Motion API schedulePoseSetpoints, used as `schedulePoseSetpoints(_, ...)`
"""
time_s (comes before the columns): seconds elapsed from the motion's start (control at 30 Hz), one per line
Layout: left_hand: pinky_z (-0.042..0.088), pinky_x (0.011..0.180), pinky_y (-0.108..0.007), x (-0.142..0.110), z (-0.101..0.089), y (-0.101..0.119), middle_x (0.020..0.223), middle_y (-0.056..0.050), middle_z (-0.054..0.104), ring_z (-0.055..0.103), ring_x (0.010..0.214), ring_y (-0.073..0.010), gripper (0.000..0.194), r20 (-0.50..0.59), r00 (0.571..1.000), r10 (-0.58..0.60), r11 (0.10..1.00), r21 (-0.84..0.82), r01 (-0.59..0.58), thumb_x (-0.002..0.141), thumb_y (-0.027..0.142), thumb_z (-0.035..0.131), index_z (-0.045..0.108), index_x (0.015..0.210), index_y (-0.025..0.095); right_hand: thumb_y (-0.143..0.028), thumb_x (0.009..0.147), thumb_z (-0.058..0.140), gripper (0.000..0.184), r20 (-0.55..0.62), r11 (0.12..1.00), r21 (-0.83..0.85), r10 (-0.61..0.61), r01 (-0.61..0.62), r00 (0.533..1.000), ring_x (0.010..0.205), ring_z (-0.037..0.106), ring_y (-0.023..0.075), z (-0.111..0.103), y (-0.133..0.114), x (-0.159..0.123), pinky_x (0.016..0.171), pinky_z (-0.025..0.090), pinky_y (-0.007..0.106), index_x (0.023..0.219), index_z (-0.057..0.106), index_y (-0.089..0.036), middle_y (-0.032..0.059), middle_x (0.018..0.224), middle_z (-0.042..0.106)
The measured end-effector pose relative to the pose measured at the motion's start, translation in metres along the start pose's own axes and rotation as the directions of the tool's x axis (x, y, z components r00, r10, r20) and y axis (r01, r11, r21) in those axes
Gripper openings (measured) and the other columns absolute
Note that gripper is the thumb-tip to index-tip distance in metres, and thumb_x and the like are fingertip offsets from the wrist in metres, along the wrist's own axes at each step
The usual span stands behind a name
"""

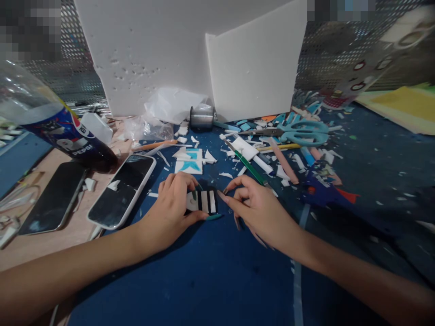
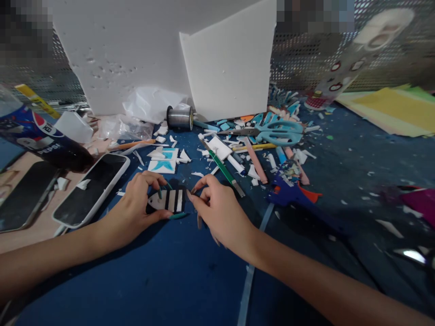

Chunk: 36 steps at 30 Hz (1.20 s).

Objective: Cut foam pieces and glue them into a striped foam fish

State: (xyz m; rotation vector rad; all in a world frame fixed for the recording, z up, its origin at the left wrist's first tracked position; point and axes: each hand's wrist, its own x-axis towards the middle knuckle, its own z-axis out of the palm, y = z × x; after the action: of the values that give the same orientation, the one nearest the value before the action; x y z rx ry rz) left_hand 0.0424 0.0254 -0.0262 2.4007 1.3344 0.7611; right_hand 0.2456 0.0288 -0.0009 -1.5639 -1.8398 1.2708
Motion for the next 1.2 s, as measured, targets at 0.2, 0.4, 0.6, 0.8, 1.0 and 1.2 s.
schedulePoseSetpoints(0.2,0.043,0.080,-0.049,0.000,0.000,0.000,0.102,-0.008,0.047,0.048,0.095,-0.0273,0.049,0.012,1.000,-0.009,1.000,-0.010,0.009,0.072,0.011,0.072,0.028,0.091,0.022,-0.041,0.089,0.048,0.024,-0.032,0.990,-0.135,0.031,-0.035,0.999,0.035,0.050,0.0113,-0.001,-0.001,-0.003,0.041,0.040,0.025,0.099,0.042,-0.019,-0.0056,0.051,0.053)
schedulePoseSetpoints(0.4,0.043,0.080,-0.050,0.001,-0.003,0.002,0.103,-0.009,0.047,0.046,0.097,-0.0283,0.049,0.034,0.999,-0.019,1.000,-0.010,0.020,0.072,0.013,0.073,0.028,0.091,0.022,-0.041,0.089,0.045,0.025,-0.139,0.904,-0.423,-0.124,0.054,0.982,0.037,0.048,0.0129,-0.002,0.006,-0.005,0.036,0.031,0.025,0.100,0.042,-0.019,-0.0047,0.048,0.048)
schedulePoseSetpoints(0.6,0.039,0.087,-0.052,-0.004,-0.011,0.005,0.112,-0.012,0.045,0.040,0.107,-0.0317,0.052,0.035,0.999,-0.010,1.000,0.009,0.010,0.071,0.033,0.072,0.029,0.098,0.022,-0.028,0.082,0.052,0.026,-0.251,0.707,-0.609,-0.601,0.359,0.759,0.078,0.058,0.0220,-0.008,0.008,-0.004,0.062,0.048,0.033,0.104,0.044,-0.016,0.0088,0.082,0.056)
schedulePoseSetpoints(0.8,0.037,0.091,-0.051,-0.009,-0.018,0.004,0.117,-0.012,0.046,0.038,0.113,-0.0313,0.052,0.034,0.998,0.044,0.999,-0.006,-0.044,0.068,0.028,0.067,0.028,0.102,0.022,-0.028,0.073,0.061,0.061,0.029,0.710,-0.467,-0.583,0.527,0.812,0.115,0.041,0.0282,-0.009,0.013,-0.003,0.092,0.042,0.040,0.126,0.032,-0.020,0.0131,0.119,0.044)
schedulePoseSetpoints(1.0,0.037,0.089,-0.052,-0.008,-0.018,0.004,0.115,-0.013,0.044,0.038,0.111,-0.0313,0.047,0.081,0.995,0.058,0.998,-0.006,-0.058,0.070,0.028,0.065,0.027,0.098,0.021,-0.033,0.074,0.062,0.063,0.096,0.797,-0.378,-0.473,0.472,0.876,0.115,0.039,0.0277,-0.005,0.017,0.000,0.093,0.042,0.042,0.127,0.028,-0.024,0.0113,0.119,0.040)
schedulePoseSetpoints(1.2,0.038,0.088,-0.052,-0.008,-0.018,0.003,0.112,-0.013,0.043,0.039,0.110,-0.0303,0.044,0.086,0.995,0.044,0.999,-0.030,-0.041,0.073,0.025,0.062,0.026,0.098,0.021,-0.034,0.076,0.061,0.063,0.123,0.829,-0.334,-0.433,0.448,0.893,0.113,0.039,0.0274,-0.006,0.019,0.001,0.091,0.042,0.044,0.128,0.025,-0.029,0.0093,0.117,0.040)
